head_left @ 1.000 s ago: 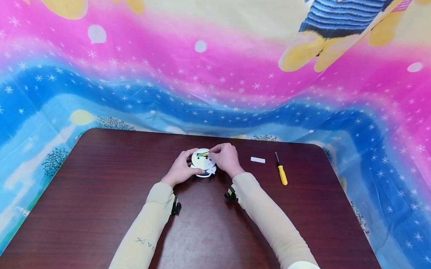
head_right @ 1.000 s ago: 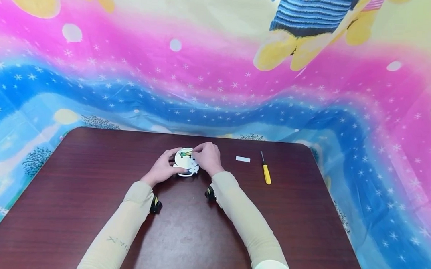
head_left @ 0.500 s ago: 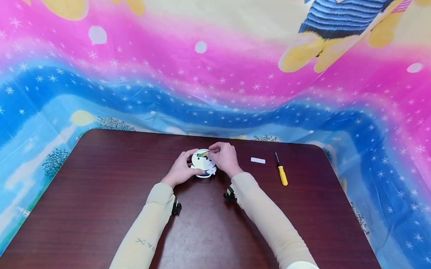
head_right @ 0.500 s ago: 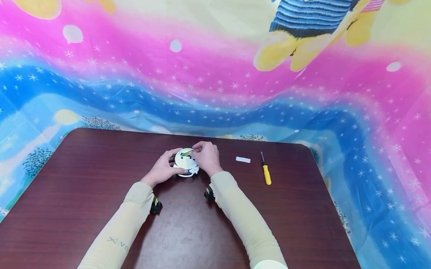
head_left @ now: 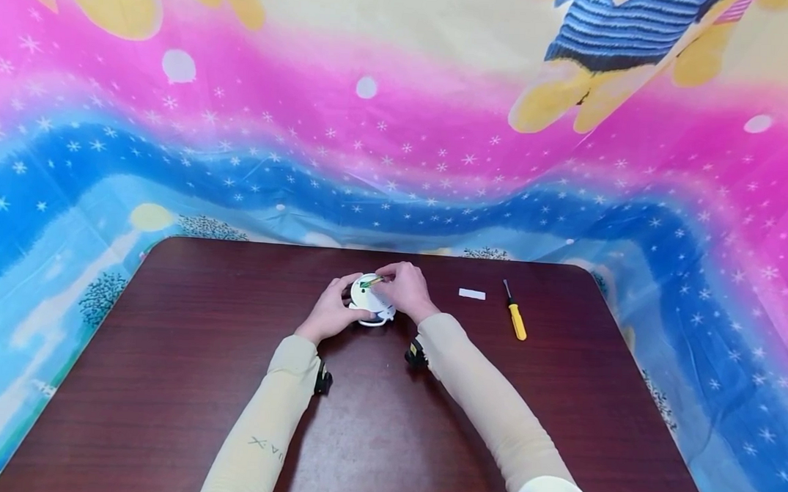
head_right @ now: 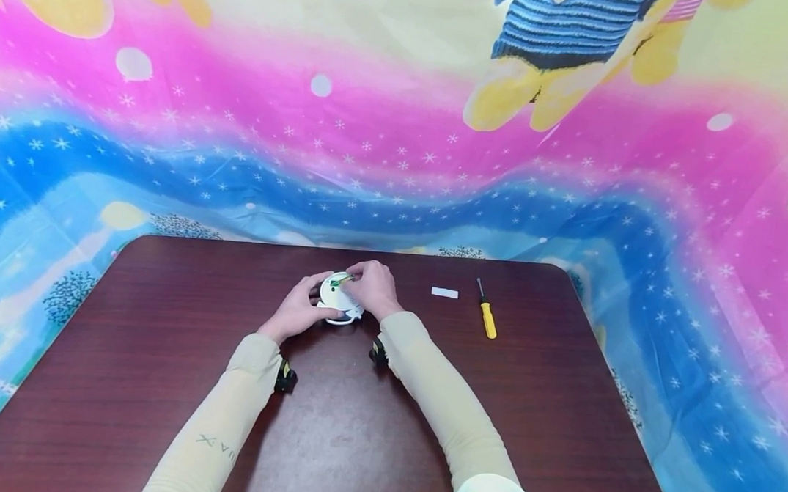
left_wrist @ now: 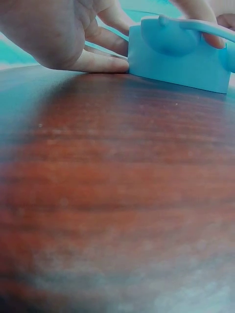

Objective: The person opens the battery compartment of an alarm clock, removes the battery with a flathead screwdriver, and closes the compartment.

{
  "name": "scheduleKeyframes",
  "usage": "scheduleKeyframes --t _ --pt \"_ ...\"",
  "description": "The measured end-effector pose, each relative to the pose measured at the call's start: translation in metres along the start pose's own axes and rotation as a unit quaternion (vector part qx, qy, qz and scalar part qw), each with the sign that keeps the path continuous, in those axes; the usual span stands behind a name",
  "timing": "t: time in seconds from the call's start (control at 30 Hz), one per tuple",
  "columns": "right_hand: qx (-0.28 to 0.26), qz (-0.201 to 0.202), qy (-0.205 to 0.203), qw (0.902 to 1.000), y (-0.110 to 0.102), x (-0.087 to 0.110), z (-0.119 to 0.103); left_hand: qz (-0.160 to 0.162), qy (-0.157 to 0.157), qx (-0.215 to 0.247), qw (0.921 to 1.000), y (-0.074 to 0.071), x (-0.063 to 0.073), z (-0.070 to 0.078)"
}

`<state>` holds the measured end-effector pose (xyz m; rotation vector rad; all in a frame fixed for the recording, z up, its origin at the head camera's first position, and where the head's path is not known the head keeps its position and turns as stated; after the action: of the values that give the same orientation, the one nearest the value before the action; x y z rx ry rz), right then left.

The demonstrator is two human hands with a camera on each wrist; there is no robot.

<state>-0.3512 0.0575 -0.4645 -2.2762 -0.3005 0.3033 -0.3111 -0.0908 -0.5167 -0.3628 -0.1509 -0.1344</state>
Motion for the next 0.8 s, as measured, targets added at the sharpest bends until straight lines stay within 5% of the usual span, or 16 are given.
scheduleKeyframes --t 0.8 --pt "0.050 -0.012 -0.001 0.9987 0.0027 -0.0032 -0.0046 -0.001 -0.001 -0.005 1.0000 -0.0005 0.0012 0.0017"
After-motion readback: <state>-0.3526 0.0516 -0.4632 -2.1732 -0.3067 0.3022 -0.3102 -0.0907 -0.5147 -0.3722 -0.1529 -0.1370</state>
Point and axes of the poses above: each hand's wrist, its own x-axis away from the middle knuckle, its own y-axis out of the palm, z = x × y, the point moved 8 cm from there along -x, towards the middle knuckle, and after that the axes turned 10 degrees about -y, right-handed, at the moved point
